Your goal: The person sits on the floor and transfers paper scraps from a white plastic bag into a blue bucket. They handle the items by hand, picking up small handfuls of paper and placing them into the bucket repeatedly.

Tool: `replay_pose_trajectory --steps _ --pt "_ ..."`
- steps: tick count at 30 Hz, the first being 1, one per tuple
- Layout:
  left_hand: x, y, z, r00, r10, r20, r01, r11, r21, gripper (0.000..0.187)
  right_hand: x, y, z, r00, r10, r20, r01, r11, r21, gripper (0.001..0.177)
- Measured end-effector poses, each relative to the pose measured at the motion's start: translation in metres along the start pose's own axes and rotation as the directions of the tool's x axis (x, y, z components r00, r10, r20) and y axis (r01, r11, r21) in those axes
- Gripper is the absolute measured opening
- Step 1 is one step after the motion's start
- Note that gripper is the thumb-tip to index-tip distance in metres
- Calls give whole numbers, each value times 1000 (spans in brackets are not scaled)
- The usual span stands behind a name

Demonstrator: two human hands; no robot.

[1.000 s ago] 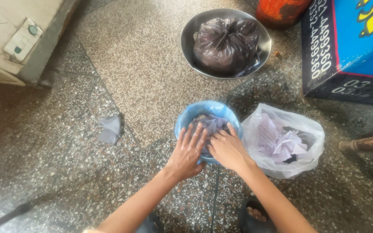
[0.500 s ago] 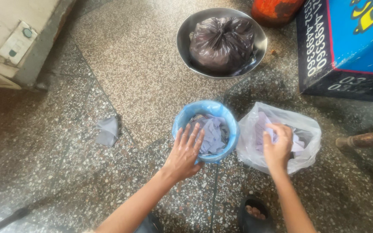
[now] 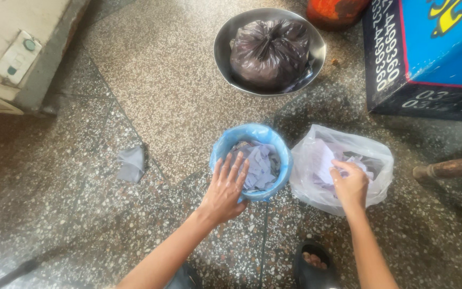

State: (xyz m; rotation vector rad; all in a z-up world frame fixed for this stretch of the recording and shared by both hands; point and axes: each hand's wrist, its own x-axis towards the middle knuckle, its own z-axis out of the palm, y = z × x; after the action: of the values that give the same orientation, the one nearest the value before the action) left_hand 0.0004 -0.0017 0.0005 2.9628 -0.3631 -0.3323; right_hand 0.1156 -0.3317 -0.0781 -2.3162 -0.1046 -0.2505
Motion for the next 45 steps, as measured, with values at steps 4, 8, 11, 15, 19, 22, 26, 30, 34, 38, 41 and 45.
replay_pose_trajectory --steps 4,8,11,15,19,22,26,30,34,38,41,45 --pt "3 0 1 1000 -8 18 7 1000 8 109 -1 -41 -20 988 -79 -134 70 995 -71 19" --pt "0 -1 0 999 4 -41 -5 1000 -28 109 2 -80 -26 935 -278 -220 281 960 -19 17" --pt "-2 0 -1 997 3 -71 -6 999 -37 111 5 -102 -14 861 -443 -250 455 891 -14 19" --pt "-1 0 -2 997 2 -72 -4 999 -35 113 -1 -128 21 727 -658 -195 664 746 -45 18" --pt "-1 0 -3 990 4 -144 -12 998 -59 115 -16 -153 55 666 -745 24 745 665 -55 13" --pt "-2 1 -3 990 -9 -140 0 998 -68 118 -21 -166 59 686 -700 199 718 695 -30 12" --pt "0 1 -2 991 -5 -137 -1 999 -46 116 -22 -170 58 748 -587 310 636 767 -84 23" --pt "0 0 2 992 -1 -130 -2 1000 -25 113 -17 -164 64 770 -474 427 574 807 -140 26" --pt "3 0 7 995 -3 -95 1 1000 -28 104 -20 -162 73 783 -436 443 565 796 -215 29" --pt "2 0 4 997 -10 -80 7 999 -40 103 -21 -160 76 804 -441 399 551 805 -221 36" --pt "2 0 2 995 -11 -98 7 999 -42 104 -22 -160 77 813 -431 391 540 810 -229 37" --pt "1 1 1 992 -16 -129 8 998 -63 104 -23 -160 78 816 -459 352 551 803 -229 44"
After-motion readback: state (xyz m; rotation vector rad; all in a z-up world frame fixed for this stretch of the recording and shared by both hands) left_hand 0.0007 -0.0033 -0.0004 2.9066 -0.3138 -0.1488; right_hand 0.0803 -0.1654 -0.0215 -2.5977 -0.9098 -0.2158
